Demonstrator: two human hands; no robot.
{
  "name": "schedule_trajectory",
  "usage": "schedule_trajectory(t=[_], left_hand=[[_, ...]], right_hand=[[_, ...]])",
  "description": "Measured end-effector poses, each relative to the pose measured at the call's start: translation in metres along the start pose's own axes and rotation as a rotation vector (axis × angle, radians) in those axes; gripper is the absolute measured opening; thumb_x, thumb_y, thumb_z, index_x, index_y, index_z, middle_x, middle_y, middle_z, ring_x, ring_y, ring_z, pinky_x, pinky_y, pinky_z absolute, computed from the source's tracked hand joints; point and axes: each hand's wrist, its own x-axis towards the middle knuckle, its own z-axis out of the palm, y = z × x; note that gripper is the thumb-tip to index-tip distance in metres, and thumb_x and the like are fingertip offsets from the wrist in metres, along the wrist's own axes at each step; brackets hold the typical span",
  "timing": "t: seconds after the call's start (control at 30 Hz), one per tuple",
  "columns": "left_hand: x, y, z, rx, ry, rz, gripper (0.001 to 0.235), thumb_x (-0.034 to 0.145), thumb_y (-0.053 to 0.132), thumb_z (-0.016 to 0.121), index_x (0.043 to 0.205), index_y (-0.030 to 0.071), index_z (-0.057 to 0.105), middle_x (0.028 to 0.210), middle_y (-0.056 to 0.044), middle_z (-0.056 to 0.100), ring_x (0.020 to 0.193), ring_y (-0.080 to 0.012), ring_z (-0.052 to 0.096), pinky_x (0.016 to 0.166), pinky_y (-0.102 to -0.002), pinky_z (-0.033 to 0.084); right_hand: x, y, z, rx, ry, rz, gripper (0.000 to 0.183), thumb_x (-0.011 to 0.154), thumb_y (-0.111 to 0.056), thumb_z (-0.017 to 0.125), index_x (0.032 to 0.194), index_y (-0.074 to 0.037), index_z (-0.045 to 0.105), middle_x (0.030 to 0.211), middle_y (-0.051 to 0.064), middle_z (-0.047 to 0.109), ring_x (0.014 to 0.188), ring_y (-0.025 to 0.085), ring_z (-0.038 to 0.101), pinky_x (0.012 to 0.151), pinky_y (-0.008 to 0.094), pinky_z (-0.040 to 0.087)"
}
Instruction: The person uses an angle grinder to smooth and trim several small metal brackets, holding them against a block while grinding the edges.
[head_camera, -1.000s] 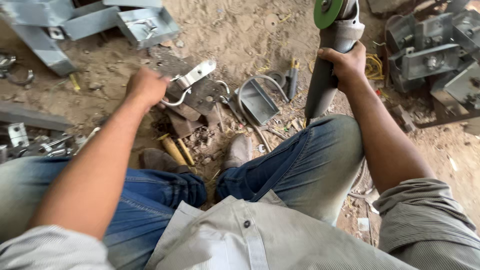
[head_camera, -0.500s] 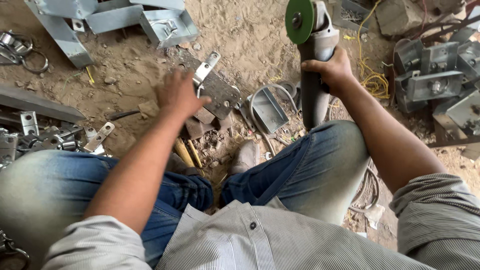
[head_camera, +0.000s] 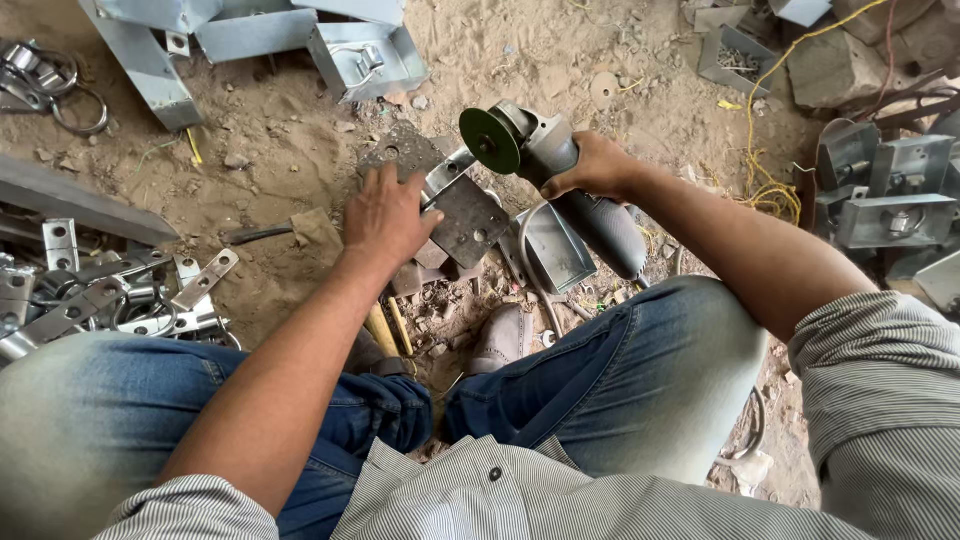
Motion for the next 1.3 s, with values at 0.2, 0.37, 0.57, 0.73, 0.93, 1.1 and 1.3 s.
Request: schedule_trajectory(t=[0.2,0.37,0.57,0.73,0.93,1.1,1.3], left_hand=[[0.006,-0.001,0.001,-0.089,-0.033,-0.038,0.065,0.089,0.050,0.073,0.143,0.016,0.056,0.139,-0.018,0.054,0.124,-0.0340,0.054,0.098,-0.051,0.052],[0.011,0.004,0.006,-0.071,0.012,-0.030,0.058,0.089,0.050,0.075,0.133,0.016,0.062,0.137,-0.017,0.055,0.123,-0.0330,0.054,0.099,-0.052,0.050],[0.011,0.005,0.005,-0.122,0.000,-0.055,0.056,0.089,0.047,0.075,0.134,0.015,0.063,0.136,-0.017,0.056,0.123,-0.0321,0.054,0.094,-0.049,0.055],[0.009,0.005,0.005,-0.122,0.017,-0.044,0.054,0.090,0.046,0.075,0.132,0.014,0.064,0.137,-0.018,0.055,0.123,-0.0333,0.054,0.094,-0.050,0.054],[0.009,0.008,0.005,-0.149,0.005,-0.051,0.058,0.090,0.045,0.075,0.136,0.013,0.061,0.136,-0.017,0.056,0.122,-0.0336,0.055,0.094,-0.050,0.054],[0.010,0.008,0.005,-0.141,-0.002,-0.055,0.059,0.090,0.044,0.075,0.138,0.013,0.060,0.134,-0.018,0.057,0.121,-0.0337,0.055,0.094,-0.050,0.054],[0.011,0.007,0.008,-0.153,-0.012,-0.057,0.060,0.090,0.044,0.075,0.139,0.013,0.059,0.137,-0.018,0.055,0.121,-0.0339,0.055,0.094,-0.049,0.056]], right_hand=[[0.008,0.000,0.007,0.031,-0.050,0.024,0.071,0.061,-0.028,0.089,0.120,0.002,0.064,0.108,0.017,0.071,0.103,0.032,0.070,0.100,0.041,0.054],[0.008,-0.001,0.009,0.045,-0.060,0.008,0.075,0.060,-0.027,0.090,0.122,0.002,0.062,0.108,0.018,0.071,0.104,0.033,0.069,0.102,0.041,0.052],[0.010,0.003,0.009,0.045,-0.049,0.006,0.078,0.059,-0.028,0.091,0.123,0.003,0.061,0.111,0.018,0.071,0.106,0.033,0.069,0.104,0.040,0.051],[0.012,0.006,0.010,0.035,-0.060,0.005,0.078,0.059,-0.029,0.091,0.123,0.005,0.061,0.111,0.020,0.071,0.107,0.034,0.068,0.105,0.041,0.050],[0.011,0.006,0.011,0.045,-0.061,-0.023,0.079,0.060,-0.027,0.091,0.125,0.004,0.059,0.111,0.019,0.070,0.107,0.034,0.069,0.106,0.042,0.050],[0.010,0.004,0.010,0.082,-0.089,0.003,0.077,0.060,-0.025,0.090,0.124,0.005,0.059,0.110,0.020,0.070,0.107,0.034,0.069,0.108,0.043,0.050],[0.009,0.004,0.010,0.032,-0.074,0.015,0.076,0.061,-0.025,0.090,0.123,0.004,0.058,0.110,0.019,0.069,0.107,0.035,0.068,0.107,0.043,0.050]])
